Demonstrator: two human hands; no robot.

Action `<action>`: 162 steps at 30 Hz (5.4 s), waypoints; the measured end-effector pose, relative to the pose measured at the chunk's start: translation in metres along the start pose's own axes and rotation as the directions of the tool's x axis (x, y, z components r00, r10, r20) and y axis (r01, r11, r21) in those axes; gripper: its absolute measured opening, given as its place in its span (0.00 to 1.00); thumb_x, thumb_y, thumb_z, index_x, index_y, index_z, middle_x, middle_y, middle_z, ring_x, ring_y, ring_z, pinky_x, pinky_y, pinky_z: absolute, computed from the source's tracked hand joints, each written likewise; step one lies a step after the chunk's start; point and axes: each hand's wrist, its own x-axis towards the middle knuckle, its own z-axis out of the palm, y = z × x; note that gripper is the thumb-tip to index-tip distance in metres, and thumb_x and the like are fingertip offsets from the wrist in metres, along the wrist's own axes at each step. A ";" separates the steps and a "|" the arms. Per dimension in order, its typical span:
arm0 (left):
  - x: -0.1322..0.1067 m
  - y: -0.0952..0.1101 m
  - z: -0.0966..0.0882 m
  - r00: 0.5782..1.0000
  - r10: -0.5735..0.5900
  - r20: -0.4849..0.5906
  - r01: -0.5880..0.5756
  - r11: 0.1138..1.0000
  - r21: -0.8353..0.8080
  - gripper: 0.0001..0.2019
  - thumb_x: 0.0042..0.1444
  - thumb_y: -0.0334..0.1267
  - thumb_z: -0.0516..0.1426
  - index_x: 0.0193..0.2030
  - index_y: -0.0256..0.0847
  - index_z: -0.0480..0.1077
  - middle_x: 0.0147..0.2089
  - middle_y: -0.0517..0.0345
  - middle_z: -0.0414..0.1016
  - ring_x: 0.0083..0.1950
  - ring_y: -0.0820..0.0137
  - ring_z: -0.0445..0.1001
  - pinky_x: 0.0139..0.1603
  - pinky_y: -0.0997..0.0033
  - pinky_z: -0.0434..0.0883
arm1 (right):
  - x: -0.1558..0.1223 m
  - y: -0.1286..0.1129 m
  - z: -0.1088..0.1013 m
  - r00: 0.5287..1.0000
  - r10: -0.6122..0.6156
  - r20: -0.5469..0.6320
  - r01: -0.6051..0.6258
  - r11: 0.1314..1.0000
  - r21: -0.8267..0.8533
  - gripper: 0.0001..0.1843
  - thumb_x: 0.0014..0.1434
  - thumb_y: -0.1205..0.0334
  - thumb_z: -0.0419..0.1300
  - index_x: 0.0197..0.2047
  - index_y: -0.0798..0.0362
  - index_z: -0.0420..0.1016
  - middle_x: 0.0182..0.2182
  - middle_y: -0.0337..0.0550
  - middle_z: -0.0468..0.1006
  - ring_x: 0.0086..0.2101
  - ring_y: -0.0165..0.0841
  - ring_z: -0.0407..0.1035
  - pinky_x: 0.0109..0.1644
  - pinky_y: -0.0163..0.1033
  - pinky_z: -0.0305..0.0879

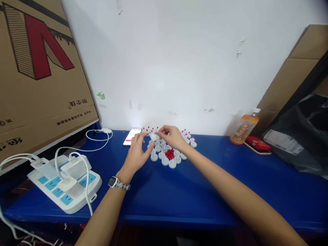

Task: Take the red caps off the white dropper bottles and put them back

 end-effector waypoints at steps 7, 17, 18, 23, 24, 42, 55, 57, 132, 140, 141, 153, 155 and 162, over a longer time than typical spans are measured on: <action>0.029 0.026 0.019 0.929 0.208 0.306 -0.204 0.978 -0.045 0.18 0.67 0.50 0.50 0.55 0.41 0.65 0.42 0.52 0.72 0.43 0.62 0.72 0.45 0.61 0.69 | -0.054 0.020 -0.014 0.998 0.000 -0.064 0.014 0.976 0.218 0.17 0.66 0.46 0.51 0.33 0.51 0.64 0.23 0.35 0.71 0.25 0.29 0.65 0.32 0.35 0.59; 0.022 0.034 0.010 0.918 0.323 0.231 -0.314 0.946 -0.074 0.13 0.66 0.47 0.53 0.47 0.40 0.68 0.39 0.54 0.70 0.40 0.65 0.68 0.42 0.65 0.66 | -0.046 0.019 -0.009 0.985 0.120 0.127 -0.167 0.859 0.483 0.25 0.62 0.40 0.51 0.22 0.50 0.54 0.17 0.30 0.51 0.19 0.25 0.45 0.25 0.35 0.44; 0.021 0.035 0.007 0.916 0.330 0.227 -0.324 0.944 -0.065 0.13 0.66 0.47 0.53 0.46 0.40 0.68 0.39 0.54 0.71 0.40 0.65 0.68 0.43 0.65 0.65 | -0.046 0.016 -0.008 0.976 0.147 0.159 -0.210 0.824 0.527 0.25 0.61 0.41 0.53 0.22 0.49 0.53 0.17 0.29 0.49 0.19 0.25 0.44 0.24 0.35 0.43; 0.020 0.040 0.000 0.921 0.326 0.214 -0.307 0.945 -0.115 0.11 0.65 0.46 0.55 0.41 0.40 0.67 0.36 0.57 0.69 0.38 0.68 0.66 0.41 0.67 0.64 | -0.050 0.005 -0.009 0.947 0.197 0.252 -0.312 0.748 0.586 0.26 0.59 0.43 0.56 0.21 0.49 0.50 0.15 0.28 0.46 0.18 0.23 0.39 0.23 0.35 0.40; 0.020 0.041 -0.001 0.927 0.310 0.213 -0.281 0.947 -0.154 0.11 0.64 0.46 0.56 0.40 0.39 0.67 0.35 0.59 0.68 0.37 0.69 0.66 0.40 0.68 0.63 | -0.052 0.003 -0.009 0.954 0.184 0.238 -0.291 0.767 0.572 0.26 0.60 0.42 0.55 0.21 0.49 0.51 0.15 0.28 0.47 0.18 0.24 0.40 0.23 0.35 0.40; 0.013 0.044 0.023 0.939 -0.035 0.342 0.286 0.634 -0.719 0.28 0.62 0.57 0.48 0.16 0.42 0.53 0.15 0.64 0.48 0.18 0.76 0.49 0.22 0.69 0.50 | -0.077 -0.012 0.007 0.947 -0.246 -0.204 0.200 0.954 -0.222 0.22 0.71 0.53 0.41 0.26 0.50 0.58 0.24 0.41 0.66 0.28 0.33 0.62 0.36 0.38 0.55; 0.007 0.049 0.012 0.982 0.106 0.155 -0.017 0.874 -0.486 0.17 0.63 0.50 0.55 0.51 0.41 0.67 0.32 0.61 0.67 0.35 0.69 0.66 0.36 0.71 0.64 | -0.078 -0.006 0.022 0.990 0.074 -0.119 -0.018 0.908 0.418 0.25 0.68 0.41 0.44 0.26 0.50 0.57 0.19 0.33 0.58 0.20 0.27 0.54 0.26 0.35 0.53; 0.007 0.053 0.015 0.980 0.082 0.179 0.029 0.837 -0.546 0.16 0.63 0.51 0.55 0.48 0.41 0.67 0.32 0.61 0.66 0.34 0.70 0.66 0.35 0.71 0.64 | -0.077 -0.007 0.022 0.983 0.103 -0.153 -0.025 0.898 0.440 0.26 0.68 0.41 0.44 0.26 0.50 0.56 0.19 0.33 0.57 0.20 0.27 0.53 0.26 0.35 0.53; 0.004 0.013 0.018 0.961 0.156 0.228 -0.122 0.980 -0.155 0.17 0.61 0.52 0.58 0.50 0.45 0.69 0.44 0.56 0.74 0.46 0.64 0.71 0.49 0.63 0.68 | -0.066 0.017 -0.003 0.987 0.161 0.031 -0.161 0.919 0.359 0.15 0.57 0.50 0.61 0.36 0.54 0.72 0.28 0.39 0.76 0.28 0.30 0.68 0.33 0.35 0.62; 0.001 0.033 0.011 0.946 0.293 0.138 -0.274 0.951 -0.142 0.14 0.63 0.48 0.58 0.49 0.42 0.67 0.44 0.55 0.72 0.47 0.65 0.71 0.49 0.64 0.69 | -0.079 -0.002 -0.013 0.998 -0.069 0.003 0.069 0.998 -0.012 0.19 0.69 0.53 0.45 0.27 0.51 0.57 0.22 0.33 0.61 0.26 0.28 0.57 0.32 0.36 0.51; 0.001 0.036 0.009 0.936 0.329 0.123 -0.314 0.941 -0.123 0.14 0.63 0.47 0.58 0.50 0.42 0.67 0.45 0.54 0.72 0.48 0.64 0.71 0.50 0.63 0.69 | -0.078 -0.003 -0.013 0.998 -0.068 -0.013 0.068 0.998 -0.011 0.20 0.69 0.53 0.45 0.26 0.51 0.56 0.21 0.33 0.61 0.26 0.29 0.57 0.32 0.36 0.50; 0.004 0.037 0.009 0.956 0.293 0.031 -0.281 0.939 -0.197 0.14 0.60 0.47 0.61 0.47 0.41 0.70 0.41 0.55 0.74 0.42 0.66 0.71 0.42 0.66 0.69 | -0.069 -0.002 -0.004 0.996 0.070 -0.057 -0.066 0.996 0.063 0.25 0.67 0.46 0.44 0.22 0.50 0.55 0.17 0.33 0.58 0.22 0.28 0.54 0.28 0.37 0.47; 0.006 0.033 0.011 0.984 0.178 0.025 -0.162 0.936 -0.313 0.15 0.59 0.49 0.61 0.44 0.41 0.70 0.38 0.57 0.73 0.37 0.69 0.71 0.38 0.69 0.68 | -0.069 -0.007 -0.009 0.995 -0.014 -0.101 0.010 0.999 -0.041 0.24 0.69 0.49 0.44 0.23 0.50 0.56 0.19 0.35 0.59 0.23 0.29 0.55 0.30 0.38 0.48; 0.011 0.012 -0.012 0.996 -0.091 0.015 0.087 0.880 -0.467 0.18 0.59 0.55 0.58 0.41 0.39 0.70 0.36 0.57 0.74 0.35 0.71 0.70 0.37 0.71 0.67 | -0.069 0.002 -0.029 0.991 -0.086 -0.103 0.043 0.930 -0.366 0.20 0.69 0.56 0.48 0.24 0.51 0.62 0.23 0.40 0.69 0.34 0.36 0.63 0.46 0.42 0.54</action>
